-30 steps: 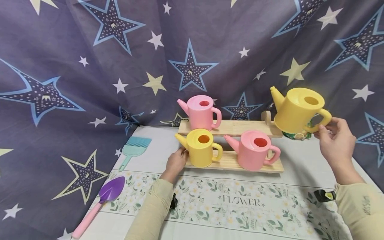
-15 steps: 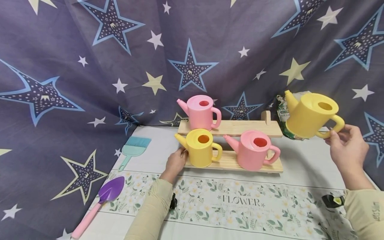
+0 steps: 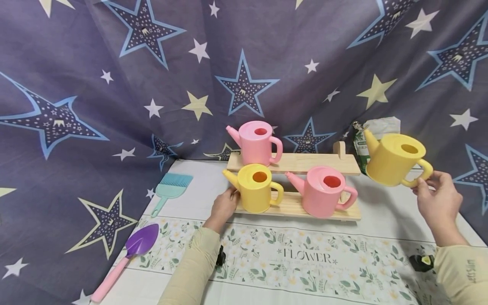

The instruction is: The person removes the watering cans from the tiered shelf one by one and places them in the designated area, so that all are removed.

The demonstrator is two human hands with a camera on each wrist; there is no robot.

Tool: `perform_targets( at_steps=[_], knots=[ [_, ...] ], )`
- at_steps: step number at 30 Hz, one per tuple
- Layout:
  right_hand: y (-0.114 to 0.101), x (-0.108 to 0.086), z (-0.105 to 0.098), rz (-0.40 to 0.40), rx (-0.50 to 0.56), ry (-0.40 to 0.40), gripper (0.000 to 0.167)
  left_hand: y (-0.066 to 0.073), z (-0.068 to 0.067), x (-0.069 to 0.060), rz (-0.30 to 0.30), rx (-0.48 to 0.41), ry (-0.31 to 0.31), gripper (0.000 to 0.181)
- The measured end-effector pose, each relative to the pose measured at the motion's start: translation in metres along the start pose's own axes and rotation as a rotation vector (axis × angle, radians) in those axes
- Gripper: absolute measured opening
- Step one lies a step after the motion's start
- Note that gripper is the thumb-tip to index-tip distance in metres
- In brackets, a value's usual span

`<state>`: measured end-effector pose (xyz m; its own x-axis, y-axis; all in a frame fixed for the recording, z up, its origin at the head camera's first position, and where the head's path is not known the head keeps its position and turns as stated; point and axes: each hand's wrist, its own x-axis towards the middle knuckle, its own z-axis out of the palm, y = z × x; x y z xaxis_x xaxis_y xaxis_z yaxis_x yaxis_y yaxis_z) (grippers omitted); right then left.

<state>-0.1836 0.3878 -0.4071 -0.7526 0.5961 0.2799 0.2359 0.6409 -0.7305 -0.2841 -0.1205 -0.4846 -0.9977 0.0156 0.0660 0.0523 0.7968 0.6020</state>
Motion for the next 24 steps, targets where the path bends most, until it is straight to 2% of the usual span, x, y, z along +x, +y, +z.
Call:
perform_targets(
  at_steps=[15, 24],
  knots=[
    [0.018, -0.001, 0.031, -0.016, 0.042, -0.049, 0.039, -0.002, -0.001, 0.000, -0.008, -0.002, -0.003, 0.038],
    [0.026, -0.002, 0.052, -0.022, 0.012, -0.086, 0.037, -0.004, 0.002, 0.002, -0.027, -0.016, -0.012, 0.039]
  ],
)
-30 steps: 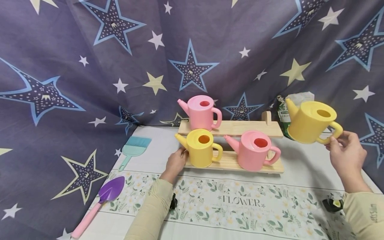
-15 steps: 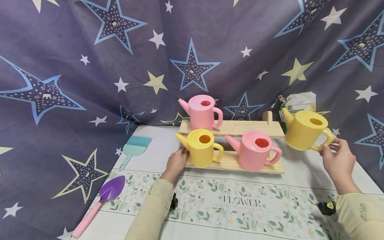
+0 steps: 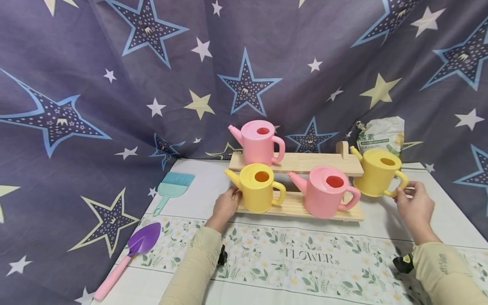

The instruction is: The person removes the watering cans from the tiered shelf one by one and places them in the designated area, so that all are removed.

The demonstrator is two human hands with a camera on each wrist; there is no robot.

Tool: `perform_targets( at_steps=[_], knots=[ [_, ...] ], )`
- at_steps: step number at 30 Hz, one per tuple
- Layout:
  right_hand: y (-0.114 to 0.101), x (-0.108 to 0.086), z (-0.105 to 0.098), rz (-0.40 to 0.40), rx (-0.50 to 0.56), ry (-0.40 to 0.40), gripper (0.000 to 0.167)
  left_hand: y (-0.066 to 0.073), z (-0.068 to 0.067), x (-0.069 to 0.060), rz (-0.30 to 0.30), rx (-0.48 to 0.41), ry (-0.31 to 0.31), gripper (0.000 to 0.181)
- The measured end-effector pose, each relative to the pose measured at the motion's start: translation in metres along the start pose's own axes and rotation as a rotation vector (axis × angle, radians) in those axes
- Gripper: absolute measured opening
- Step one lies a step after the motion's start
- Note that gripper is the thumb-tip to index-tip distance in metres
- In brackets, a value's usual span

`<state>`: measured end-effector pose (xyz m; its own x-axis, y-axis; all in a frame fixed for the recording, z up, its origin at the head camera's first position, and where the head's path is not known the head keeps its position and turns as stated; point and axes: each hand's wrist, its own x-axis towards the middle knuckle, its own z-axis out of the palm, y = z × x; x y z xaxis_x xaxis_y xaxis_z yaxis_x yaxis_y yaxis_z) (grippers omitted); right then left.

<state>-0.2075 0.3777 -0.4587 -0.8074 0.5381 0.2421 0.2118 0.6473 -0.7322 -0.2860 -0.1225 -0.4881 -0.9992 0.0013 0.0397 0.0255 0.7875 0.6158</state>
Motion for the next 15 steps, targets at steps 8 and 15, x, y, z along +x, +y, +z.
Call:
perform_targets(
  at_steps=[8, 15],
  knots=[
    [0.004, 0.001, 0.011, 0.010, -0.036, -0.052, 0.038, 0.001, 0.000, 0.001, 0.002, 0.008, 0.003, 0.038],
    [0.005, 0.000, 0.015, 0.029, -0.060, -0.112, 0.040, 0.004, -0.003, -0.002, 0.004, 0.015, 0.003, 0.038]
  ],
)
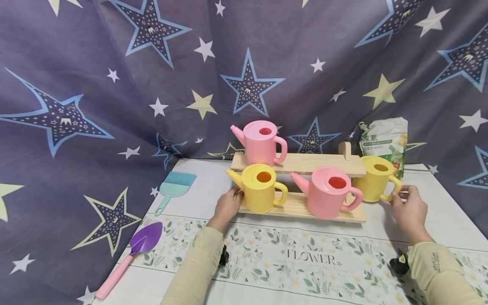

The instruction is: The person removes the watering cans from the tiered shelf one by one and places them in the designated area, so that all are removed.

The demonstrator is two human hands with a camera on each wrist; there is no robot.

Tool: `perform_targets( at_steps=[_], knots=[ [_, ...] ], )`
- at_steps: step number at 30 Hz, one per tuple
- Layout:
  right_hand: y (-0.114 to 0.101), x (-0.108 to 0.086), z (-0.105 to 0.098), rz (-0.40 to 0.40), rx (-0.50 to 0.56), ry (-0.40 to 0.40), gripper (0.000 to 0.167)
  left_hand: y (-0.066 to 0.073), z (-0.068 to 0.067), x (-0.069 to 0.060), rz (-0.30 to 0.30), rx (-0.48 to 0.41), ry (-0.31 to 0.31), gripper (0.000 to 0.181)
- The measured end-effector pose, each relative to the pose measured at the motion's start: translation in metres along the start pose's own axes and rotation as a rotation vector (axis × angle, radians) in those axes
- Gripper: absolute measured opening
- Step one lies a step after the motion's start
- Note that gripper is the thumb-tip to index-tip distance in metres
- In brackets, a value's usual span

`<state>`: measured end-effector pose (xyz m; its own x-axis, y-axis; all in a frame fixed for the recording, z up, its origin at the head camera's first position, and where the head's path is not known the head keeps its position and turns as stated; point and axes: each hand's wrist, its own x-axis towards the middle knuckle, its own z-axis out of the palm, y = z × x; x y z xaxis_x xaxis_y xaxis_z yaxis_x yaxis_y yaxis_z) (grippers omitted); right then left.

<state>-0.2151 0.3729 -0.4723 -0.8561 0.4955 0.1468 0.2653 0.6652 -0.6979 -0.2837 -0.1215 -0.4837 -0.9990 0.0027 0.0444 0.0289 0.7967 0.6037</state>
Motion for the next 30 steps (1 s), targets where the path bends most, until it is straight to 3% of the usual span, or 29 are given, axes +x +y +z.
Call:
perform_targets(
  at_steps=[10, 18, 24, 30],
  knots=[
    [0.008, 0.003, -0.001, 0.040, -0.018, -0.035, 0.037, 0.000, -0.001, -0.001, 0.008, -0.005, 0.005, 0.037],
    [0.001, -0.002, -0.018, 0.027, -0.049, -0.069, 0.051, -0.001, 0.001, -0.002, 0.000, -0.022, -0.024, 0.039],
    [-0.017, -0.009, -0.036, -0.001, -0.021, 0.004, 0.052, 0.000, 0.002, 0.000, -0.009, -0.028, -0.035, 0.039],
    [-0.050, -0.017, -0.046, -0.030, 0.027, 0.083, 0.048, 0.000, 0.001, 0.000, -0.012, -0.027, -0.029, 0.039]
  ],
)
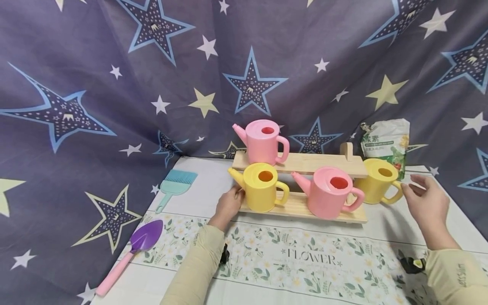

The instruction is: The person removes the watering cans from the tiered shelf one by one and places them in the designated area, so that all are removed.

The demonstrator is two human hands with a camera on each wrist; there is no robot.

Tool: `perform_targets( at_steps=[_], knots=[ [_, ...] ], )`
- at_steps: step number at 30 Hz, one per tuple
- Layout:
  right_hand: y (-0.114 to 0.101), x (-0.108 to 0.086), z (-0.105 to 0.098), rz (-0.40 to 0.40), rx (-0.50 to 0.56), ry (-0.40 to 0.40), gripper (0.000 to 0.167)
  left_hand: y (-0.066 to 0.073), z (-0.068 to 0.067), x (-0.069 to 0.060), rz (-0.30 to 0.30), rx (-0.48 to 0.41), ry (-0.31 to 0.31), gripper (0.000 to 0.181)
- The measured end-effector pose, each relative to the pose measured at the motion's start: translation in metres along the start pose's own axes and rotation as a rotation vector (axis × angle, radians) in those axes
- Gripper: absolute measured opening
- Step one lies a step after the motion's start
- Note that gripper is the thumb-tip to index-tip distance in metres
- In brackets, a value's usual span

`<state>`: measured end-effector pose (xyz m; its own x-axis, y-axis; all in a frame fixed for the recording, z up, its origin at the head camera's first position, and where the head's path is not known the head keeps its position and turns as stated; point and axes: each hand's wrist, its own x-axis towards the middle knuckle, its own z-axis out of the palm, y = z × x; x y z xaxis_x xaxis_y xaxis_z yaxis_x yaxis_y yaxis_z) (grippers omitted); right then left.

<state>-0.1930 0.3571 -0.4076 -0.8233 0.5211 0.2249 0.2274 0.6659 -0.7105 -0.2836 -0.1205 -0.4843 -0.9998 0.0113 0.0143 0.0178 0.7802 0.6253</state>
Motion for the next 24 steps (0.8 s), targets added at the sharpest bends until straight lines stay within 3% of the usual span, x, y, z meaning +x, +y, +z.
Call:
perform_targets(
  at_steps=[5, 10, 18, 24],
  knots=[
    [-0.035, -0.008, -0.002, -0.094, 0.068, 0.018, 0.043, -0.001, -0.001, -0.001, 0.001, -0.003, 0.006, 0.039],
    [-0.072, -0.015, 0.001, -0.256, 0.198, 0.021, 0.036, -0.001, -0.003, -0.001, -0.001, -0.001, 0.009, 0.039],
    [-0.127, -0.030, 0.011, -0.468, 0.299, -0.081, 0.032, 0.001, -0.003, -0.002, -0.012, -0.008, -0.003, 0.039],
    [-0.158, -0.040, 0.019, -0.525, 0.295, -0.183, 0.033, 0.002, -0.001, -0.002, -0.020, -0.015, -0.003, 0.040]
  ],
)
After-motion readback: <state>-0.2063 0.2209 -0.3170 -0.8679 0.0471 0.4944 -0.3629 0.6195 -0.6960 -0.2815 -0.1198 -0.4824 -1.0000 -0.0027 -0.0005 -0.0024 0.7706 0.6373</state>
